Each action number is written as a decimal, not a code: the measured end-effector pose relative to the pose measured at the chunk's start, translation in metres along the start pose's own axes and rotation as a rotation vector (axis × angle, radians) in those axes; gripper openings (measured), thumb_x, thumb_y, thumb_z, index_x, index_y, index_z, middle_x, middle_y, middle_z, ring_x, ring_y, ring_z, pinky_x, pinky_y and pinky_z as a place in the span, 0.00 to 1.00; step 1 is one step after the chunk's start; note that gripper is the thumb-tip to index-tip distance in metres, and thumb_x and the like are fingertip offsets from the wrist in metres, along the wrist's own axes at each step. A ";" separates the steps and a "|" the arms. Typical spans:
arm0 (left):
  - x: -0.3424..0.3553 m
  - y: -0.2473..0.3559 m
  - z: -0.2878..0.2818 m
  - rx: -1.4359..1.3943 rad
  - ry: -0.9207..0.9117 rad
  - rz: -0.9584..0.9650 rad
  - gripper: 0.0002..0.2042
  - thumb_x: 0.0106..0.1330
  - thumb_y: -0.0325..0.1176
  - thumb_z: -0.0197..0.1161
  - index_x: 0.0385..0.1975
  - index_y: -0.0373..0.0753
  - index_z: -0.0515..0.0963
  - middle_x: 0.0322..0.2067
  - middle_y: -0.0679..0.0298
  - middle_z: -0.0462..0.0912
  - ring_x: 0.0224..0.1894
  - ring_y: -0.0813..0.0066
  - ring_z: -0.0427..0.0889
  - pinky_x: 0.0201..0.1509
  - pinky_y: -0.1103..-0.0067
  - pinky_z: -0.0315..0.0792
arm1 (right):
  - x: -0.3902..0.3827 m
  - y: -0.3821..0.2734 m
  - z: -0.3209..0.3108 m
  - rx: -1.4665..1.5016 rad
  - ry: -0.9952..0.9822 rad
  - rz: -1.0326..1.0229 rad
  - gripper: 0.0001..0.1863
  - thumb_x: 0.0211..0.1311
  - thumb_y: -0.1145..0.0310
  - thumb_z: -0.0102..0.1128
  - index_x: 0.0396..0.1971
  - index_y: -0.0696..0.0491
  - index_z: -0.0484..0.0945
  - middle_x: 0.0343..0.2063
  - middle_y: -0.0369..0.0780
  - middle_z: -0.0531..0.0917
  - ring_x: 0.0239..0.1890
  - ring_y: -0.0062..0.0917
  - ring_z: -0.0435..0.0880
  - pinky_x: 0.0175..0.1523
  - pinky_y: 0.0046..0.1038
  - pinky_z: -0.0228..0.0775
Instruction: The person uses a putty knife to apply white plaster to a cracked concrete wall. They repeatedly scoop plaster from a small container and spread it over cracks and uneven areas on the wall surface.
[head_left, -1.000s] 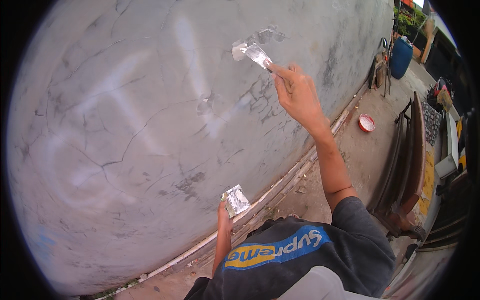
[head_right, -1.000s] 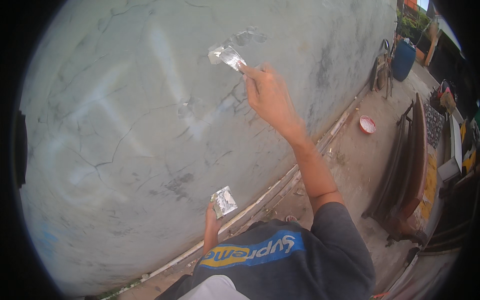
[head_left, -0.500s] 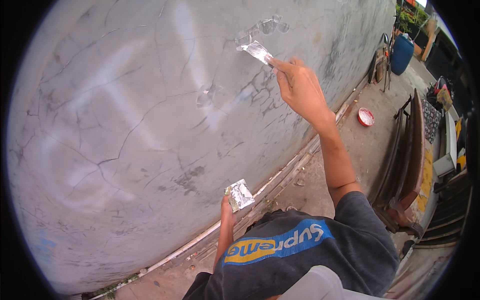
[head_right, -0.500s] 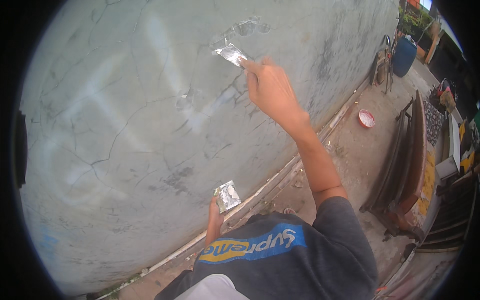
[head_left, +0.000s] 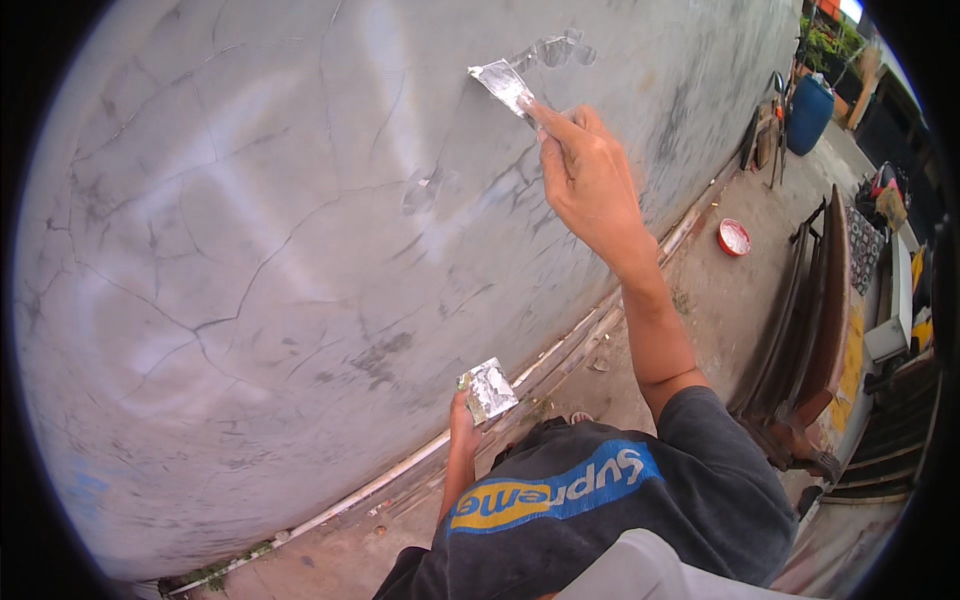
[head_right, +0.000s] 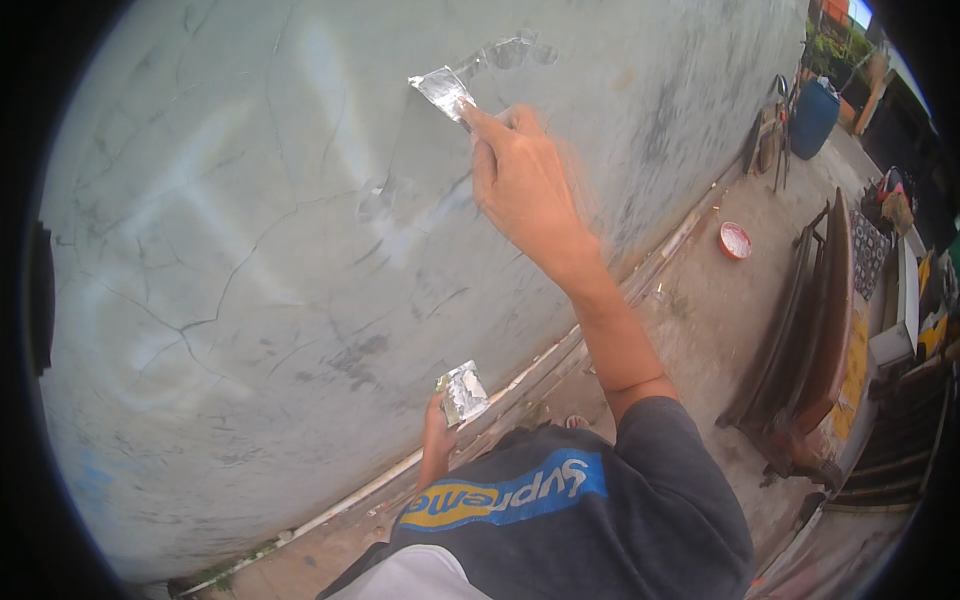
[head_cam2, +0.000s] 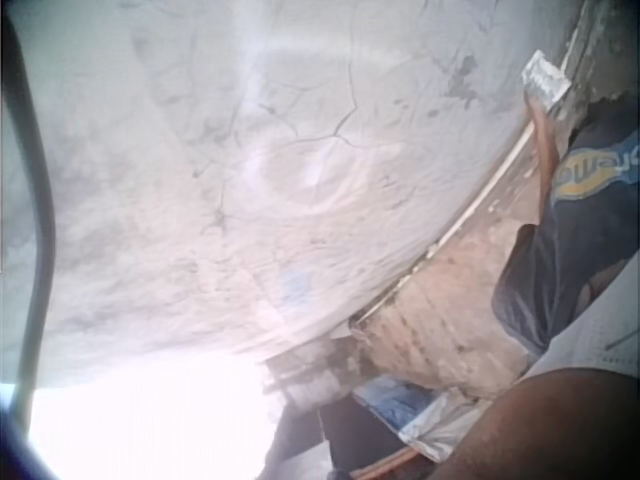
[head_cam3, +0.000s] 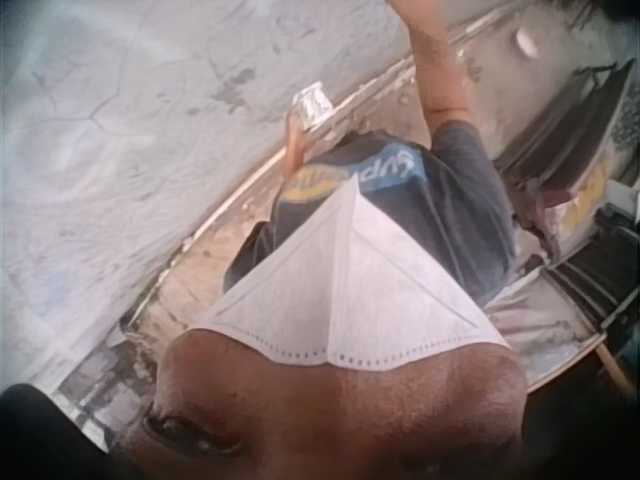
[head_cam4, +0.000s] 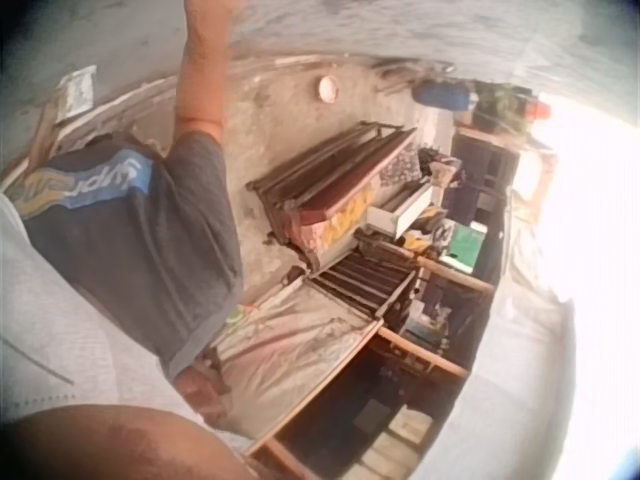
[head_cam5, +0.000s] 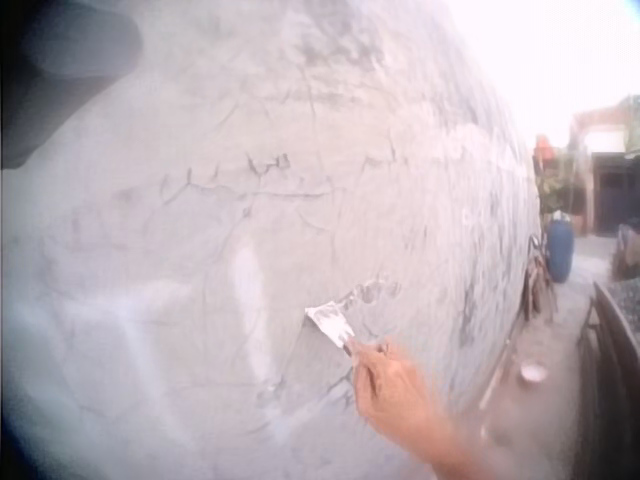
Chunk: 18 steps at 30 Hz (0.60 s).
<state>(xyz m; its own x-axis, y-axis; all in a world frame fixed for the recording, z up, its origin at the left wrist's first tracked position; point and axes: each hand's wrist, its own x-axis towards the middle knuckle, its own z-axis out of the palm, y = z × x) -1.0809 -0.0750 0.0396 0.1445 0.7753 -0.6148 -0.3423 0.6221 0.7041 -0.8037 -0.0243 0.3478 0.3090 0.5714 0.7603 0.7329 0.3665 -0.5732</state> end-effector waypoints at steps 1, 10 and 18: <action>0.003 -0.001 -0.003 0.005 0.019 -0.008 0.20 0.66 0.41 0.50 0.53 0.38 0.72 0.47 0.60 0.80 0.49 0.66 0.80 0.55 0.67 0.71 | -0.005 0.001 0.011 -0.003 0.019 0.012 0.18 0.62 0.79 0.51 0.53 0.56 0.76 0.23 0.42 0.67 0.22 0.28 0.67 0.31 0.29 0.63; 0.030 -0.010 -0.026 0.090 -0.043 0.028 0.20 0.66 0.41 0.49 0.53 0.37 0.72 0.45 0.62 0.81 0.48 0.67 0.80 0.53 0.69 0.72 | -0.031 0.036 0.022 -0.002 0.012 0.084 0.19 0.63 0.79 0.51 0.55 0.55 0.75 0.26 0.41 0.69 0.21 0.23 0.67 0.29 0.26 0.63; 0.018 0.003 -0.013 0.130 -0.001 0.065 0.19 0.63 0.41 0.51 0.49 0.37 0.73 0.42 0.62 0.82 0.42 0.68 0.82 0.46 0.71 0.76 | 0.008 0.019 -0.008 0.050 0.116 0.034 0.18 0.64 0.77 0.52 0.54 0.55 0.75 0.24 0.39 0.68 0.20 0.20 0.65 0.28 0.25 0.62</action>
<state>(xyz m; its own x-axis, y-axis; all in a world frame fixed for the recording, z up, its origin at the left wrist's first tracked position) -1.0914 -0.0606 0.0263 0.1274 0.8144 -0.5662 -0.2273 0.5796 0.7826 -0.7825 -0.0189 0.3454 0.4033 0.4964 0.7688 0.6904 0.3863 -0.6116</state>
